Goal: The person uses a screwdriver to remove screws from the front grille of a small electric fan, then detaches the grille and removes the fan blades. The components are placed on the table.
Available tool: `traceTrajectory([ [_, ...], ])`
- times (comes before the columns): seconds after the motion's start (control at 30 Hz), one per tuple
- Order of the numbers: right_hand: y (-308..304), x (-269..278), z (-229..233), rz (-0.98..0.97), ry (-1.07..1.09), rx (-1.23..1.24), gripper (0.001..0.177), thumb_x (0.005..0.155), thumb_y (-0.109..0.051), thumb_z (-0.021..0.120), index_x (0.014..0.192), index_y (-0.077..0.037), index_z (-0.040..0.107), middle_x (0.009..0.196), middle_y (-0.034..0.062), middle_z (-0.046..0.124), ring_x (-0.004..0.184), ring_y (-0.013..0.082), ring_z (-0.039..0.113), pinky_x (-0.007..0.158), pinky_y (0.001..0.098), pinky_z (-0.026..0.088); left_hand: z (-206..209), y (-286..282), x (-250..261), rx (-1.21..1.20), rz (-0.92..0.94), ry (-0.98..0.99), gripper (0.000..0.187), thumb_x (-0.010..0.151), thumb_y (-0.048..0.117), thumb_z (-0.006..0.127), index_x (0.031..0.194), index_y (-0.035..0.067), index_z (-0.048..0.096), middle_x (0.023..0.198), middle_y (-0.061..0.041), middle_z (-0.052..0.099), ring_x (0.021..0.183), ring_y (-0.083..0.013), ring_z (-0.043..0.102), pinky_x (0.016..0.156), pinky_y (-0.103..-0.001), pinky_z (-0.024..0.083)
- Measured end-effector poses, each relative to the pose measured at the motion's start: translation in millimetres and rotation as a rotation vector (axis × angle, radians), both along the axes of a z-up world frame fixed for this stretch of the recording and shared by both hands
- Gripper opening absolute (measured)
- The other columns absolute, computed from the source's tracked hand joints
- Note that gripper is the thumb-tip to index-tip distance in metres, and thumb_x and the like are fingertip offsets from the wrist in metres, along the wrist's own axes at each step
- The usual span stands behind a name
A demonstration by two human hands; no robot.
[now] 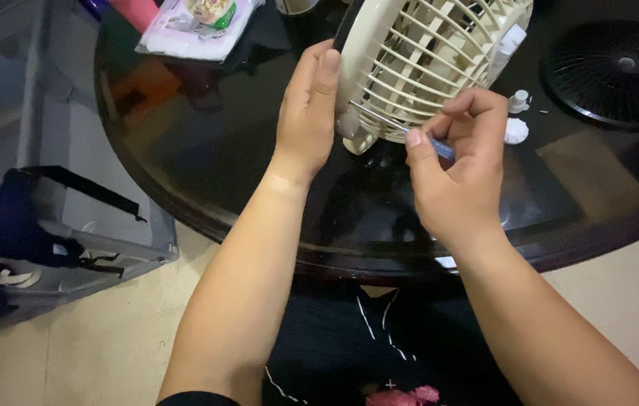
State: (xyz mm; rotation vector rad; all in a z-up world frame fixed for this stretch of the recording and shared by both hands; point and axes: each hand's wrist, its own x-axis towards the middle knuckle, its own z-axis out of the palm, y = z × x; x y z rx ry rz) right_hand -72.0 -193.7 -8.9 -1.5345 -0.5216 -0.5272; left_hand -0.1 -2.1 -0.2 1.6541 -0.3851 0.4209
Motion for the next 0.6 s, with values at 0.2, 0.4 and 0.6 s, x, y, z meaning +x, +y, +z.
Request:
traceTrajectory([
  [0.2, 7.6, -3.1, 2.4, 0.038, 0.259, 0.199, 0.029, 0.111, -0.005, 0.058, 0.131, -0.009, 0.037, 0.087, 0.0032, 0.054, 0.067, 0.0067, 0.050, 0.063, 0.0215, 0.043, -2.2, -1.0, 1.6, -0.009, -0.021, -0.065, 0.054, 0.114, 0.050, 0.045, 0.136, 0.003, 0.059, 0.120, -0.006, 0.070, 0.112, -0.0127, 0.062, 0.102, -0.029, 0.051],
  [0.4, 6.8, -8.7, 0.0, 0.052, 0.188, 0.218, 0.030, 0.114, -0.002, 0.054, 0.133, -0.010, 0.032, 0.093, 0.0029, 0.055, 0.069, 0.0060, 0.049, 0.062, 0.0218, 0.042, -3.6, 0.2, 1.1, 0.010, -0.006, -0.053, 0.055, 0.114, 0.050, 0.043, 0.136, 0.003, 0.060, 0.120, -0.007, 0.071, 0.113, -0.0128, 0.063, 0.102, -0.029, 0.050],
  [0.6, 7.0, -5.2, -2.8, 0.003, 0.171, 0.178, 0.026, 0.115, -0.002, 0.055, 0.130, -0.008, 0.035, 0.087, 0.0039, 0.050, 0.068, 0.0070, 0.047, 0.061, 0.0214, 0.040, -3.7, 0.7, 0.5, -0.003, -0.038, -0.069, 0.056, 0.114, 0.052, 0.042, 0.138, 0.004, 0.058, 0.122, -0.006, 0.069, 0.115, -0.0139, 0.062, 0.105, -0.030, 0.049],
])
